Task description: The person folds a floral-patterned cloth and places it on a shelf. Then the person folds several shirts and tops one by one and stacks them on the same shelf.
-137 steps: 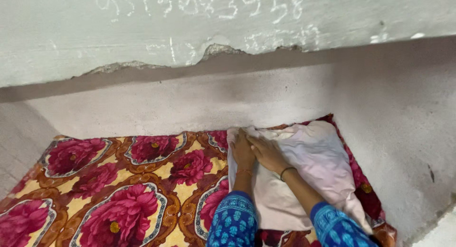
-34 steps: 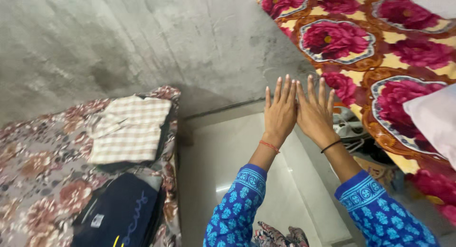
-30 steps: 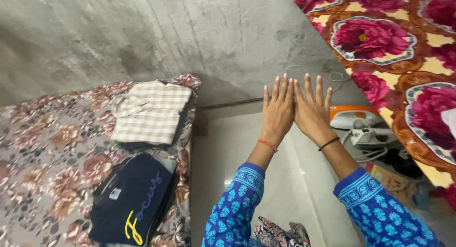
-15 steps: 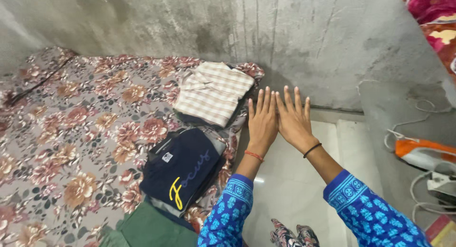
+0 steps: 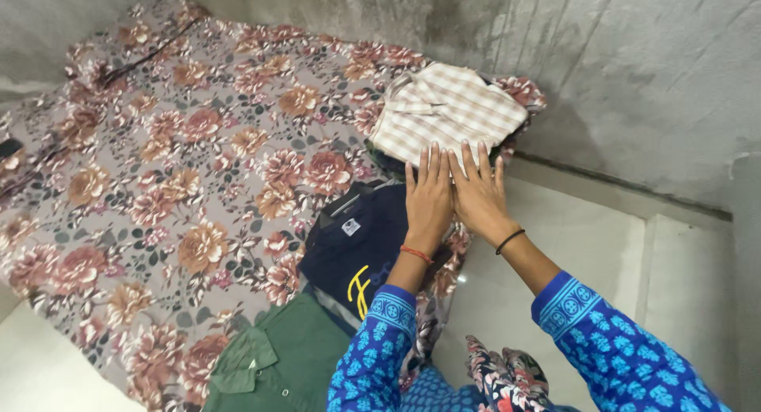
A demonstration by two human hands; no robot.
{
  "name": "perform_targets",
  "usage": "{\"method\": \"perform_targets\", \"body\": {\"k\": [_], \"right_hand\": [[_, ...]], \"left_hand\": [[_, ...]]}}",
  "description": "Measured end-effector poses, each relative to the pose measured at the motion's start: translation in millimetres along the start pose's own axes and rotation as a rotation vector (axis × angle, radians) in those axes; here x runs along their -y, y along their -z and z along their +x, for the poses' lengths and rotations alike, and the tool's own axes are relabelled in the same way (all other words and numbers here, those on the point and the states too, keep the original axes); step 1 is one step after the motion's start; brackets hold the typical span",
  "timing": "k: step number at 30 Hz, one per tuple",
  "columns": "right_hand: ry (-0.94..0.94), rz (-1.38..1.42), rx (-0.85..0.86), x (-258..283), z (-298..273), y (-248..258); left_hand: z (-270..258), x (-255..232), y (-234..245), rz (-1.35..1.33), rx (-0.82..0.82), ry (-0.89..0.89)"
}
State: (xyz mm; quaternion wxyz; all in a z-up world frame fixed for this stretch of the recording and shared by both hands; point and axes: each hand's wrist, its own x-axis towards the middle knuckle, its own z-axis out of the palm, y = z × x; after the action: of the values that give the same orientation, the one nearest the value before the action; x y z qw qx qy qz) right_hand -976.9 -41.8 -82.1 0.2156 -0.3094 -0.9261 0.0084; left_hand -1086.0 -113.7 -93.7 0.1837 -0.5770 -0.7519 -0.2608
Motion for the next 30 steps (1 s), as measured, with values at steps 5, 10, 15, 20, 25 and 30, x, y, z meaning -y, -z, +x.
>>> {"method": "perform_targets", "body": {"k": [5,10,15,20,25,30], "right_hand": [[0.05,0.044,0.077,50,17,-38],[0.14,0.07,0.157,86,23,-69],[0.198,0.076,0.239,104,16,-103],[0.206,0.071,0.336,113,1,-137],[0.2,0.057,0.448,115,-30,-179],[0.095,0.087,0.613,101,-62,-229]], "left_hand": [[-26,59,1,0.063,0.038,0.083],[-55,97,-2,0.079,0.067,0.189],[-91,120,-17,0.037,0.092,0.302],[-126,130,-37,0.014,0.152,0.385],[-171,134,-63,-0.065,0.236,0.478],[-217,138,-83,-0.065,0.25,0.679]]}}
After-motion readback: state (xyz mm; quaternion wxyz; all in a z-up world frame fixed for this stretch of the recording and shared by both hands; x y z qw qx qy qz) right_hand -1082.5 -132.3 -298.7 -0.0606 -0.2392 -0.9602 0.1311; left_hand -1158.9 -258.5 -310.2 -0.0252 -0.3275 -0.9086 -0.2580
